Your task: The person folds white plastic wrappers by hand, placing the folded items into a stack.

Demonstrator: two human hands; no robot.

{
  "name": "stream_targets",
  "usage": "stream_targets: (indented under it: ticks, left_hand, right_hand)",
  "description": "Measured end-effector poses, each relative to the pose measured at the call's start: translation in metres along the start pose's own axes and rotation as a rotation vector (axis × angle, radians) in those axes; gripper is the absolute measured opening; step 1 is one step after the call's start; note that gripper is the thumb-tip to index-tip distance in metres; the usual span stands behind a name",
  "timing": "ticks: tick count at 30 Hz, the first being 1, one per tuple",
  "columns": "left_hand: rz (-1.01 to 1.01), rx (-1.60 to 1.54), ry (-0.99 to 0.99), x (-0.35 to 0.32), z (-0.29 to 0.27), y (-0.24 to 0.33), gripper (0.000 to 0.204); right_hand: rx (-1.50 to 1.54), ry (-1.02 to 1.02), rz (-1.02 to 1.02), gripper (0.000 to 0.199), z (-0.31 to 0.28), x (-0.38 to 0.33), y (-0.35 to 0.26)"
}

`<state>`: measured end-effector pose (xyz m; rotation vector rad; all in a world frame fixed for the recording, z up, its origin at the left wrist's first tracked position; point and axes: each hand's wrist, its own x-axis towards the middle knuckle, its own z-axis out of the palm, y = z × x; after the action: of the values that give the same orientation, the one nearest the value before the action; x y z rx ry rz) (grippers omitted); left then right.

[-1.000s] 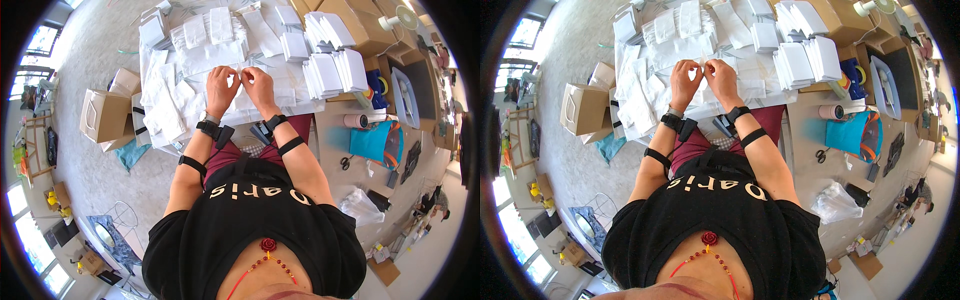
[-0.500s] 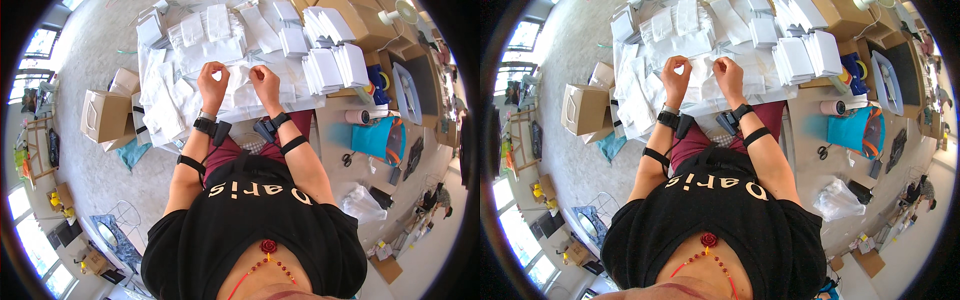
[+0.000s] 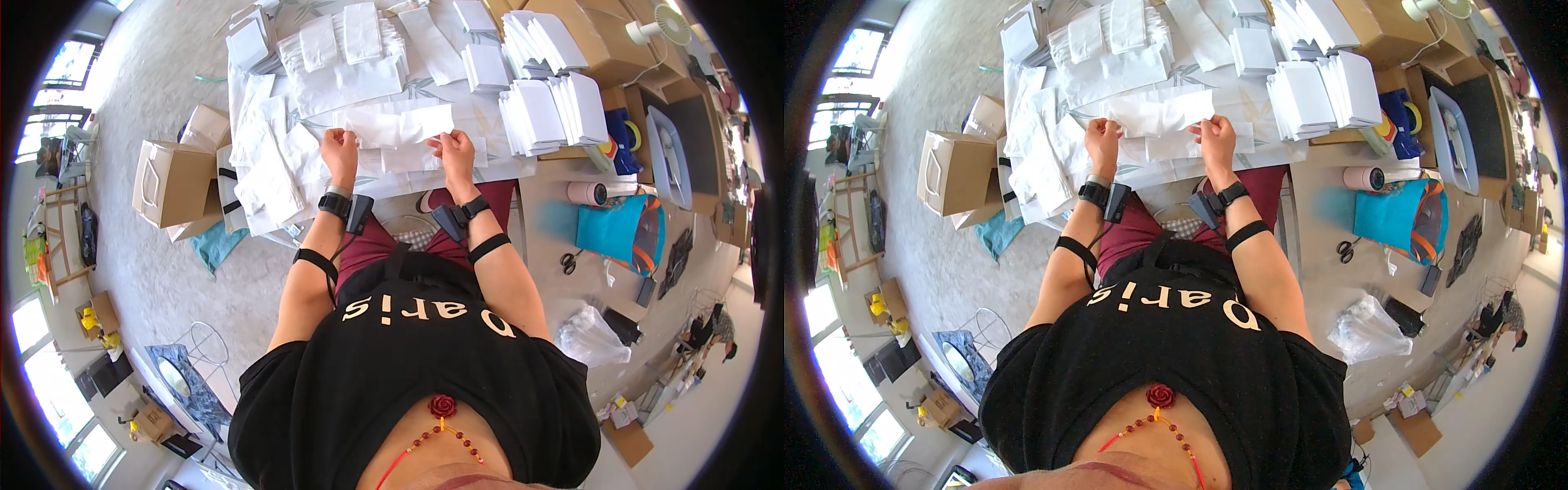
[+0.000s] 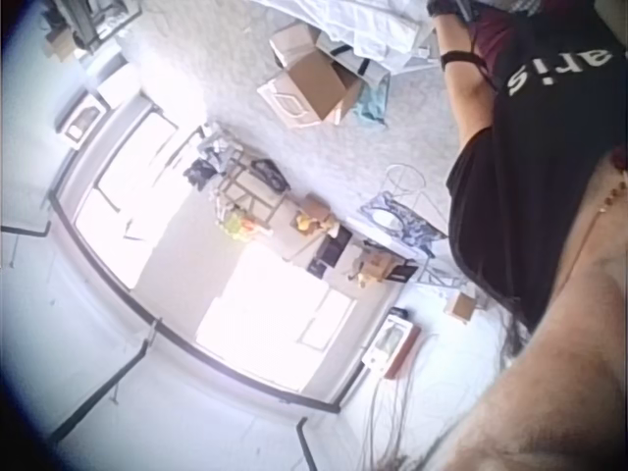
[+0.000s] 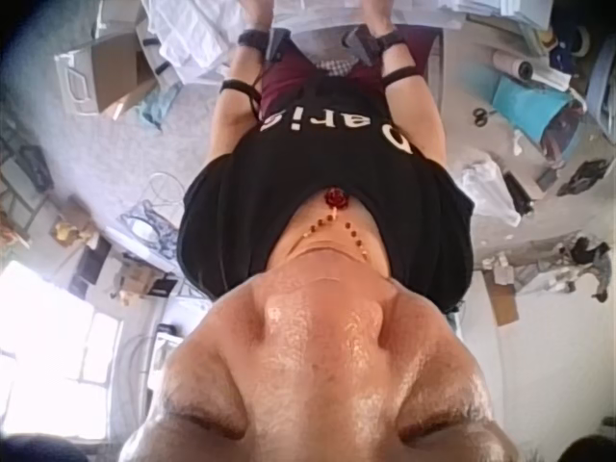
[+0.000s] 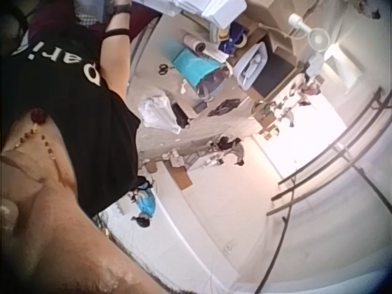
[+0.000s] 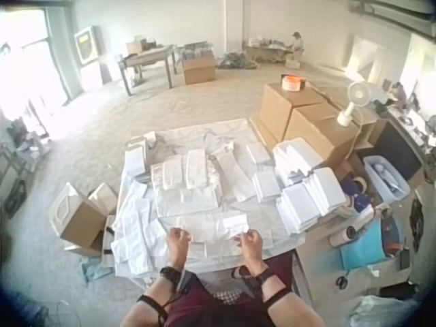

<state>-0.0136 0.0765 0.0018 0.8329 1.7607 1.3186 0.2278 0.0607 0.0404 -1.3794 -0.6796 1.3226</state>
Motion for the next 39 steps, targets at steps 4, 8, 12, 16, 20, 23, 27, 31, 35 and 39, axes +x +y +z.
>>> stream_targets:
  ticks: [4, 8, 12, 16, 20, 23, 27, 31, 35, 39]
  left_hand:
    - [0.201, 0.477, 0.019, -0.013, 0.004, 0.007, 0.028]
    - [0.3, 0.636, 0.057, -0.021, 0.013, 0.02, 0.036]
    - [0.325, 0.777, 0.06, -0.031, 0.013, 0.029, 0.044]
    - [0.33, 0.762, 0.084, -0.023, 0.012, 0.011, 0.05]
    - [0.257, 0.692, 0.055, -0.018, 0.02, 0.01, 0.048]
    - [0.258, 0.584, 0.085, -0.014, 0.018, 0.008, 0.046]
    - [0.31, 0.406, 0.117, -0.008, -0.003, 0.015, 0.042]
    - [0.286, 0.233, 0.04, -0.012, -0.029, 0.032, 0.04]
    - [0.251, 0.188, -0.002, -0.024, -0.051, 0.018, 0.037]
    - [0.208, 0.228, 0.028, -0.037, -0.057, 0.007, 0.033]
  right_hand:
    - [-0.086, 0.034, 0.034, 0.017, -0.017, 0.003, 0.003]
    - [-0.201, 0.06, 0.123, 0.02, -0.028, 0.011, 0.0]
    - [-0.055, 0.063, 0.281, 0.023, -0.038, 0.016, -0.009]
    - [-0.164, 0.088, 0.278, 0.022, -0.04, 0.03, 0.002]
    - [-0.243, 0.104, 0.123, 0.022, -0.04, 0.035, 0.01]
    - [-0.286, 0.09, 0.065, 0.021, -0.032, 0.032, 0.003]
    - [-0.295, 0.041, -0.006, 0.021, -0.025, 0.022, -0.009]
    - [-0.356, -0.004, -0.055, 0.021, -0.021, 0.008, -0.01]
    - [-0.503, -0.042, -0.103, 0.02, -0.017, -0.008, -0.001]
    - [-0.618, -0.002, -0.21, 0.023, -0.018, -0.016, 0.013]
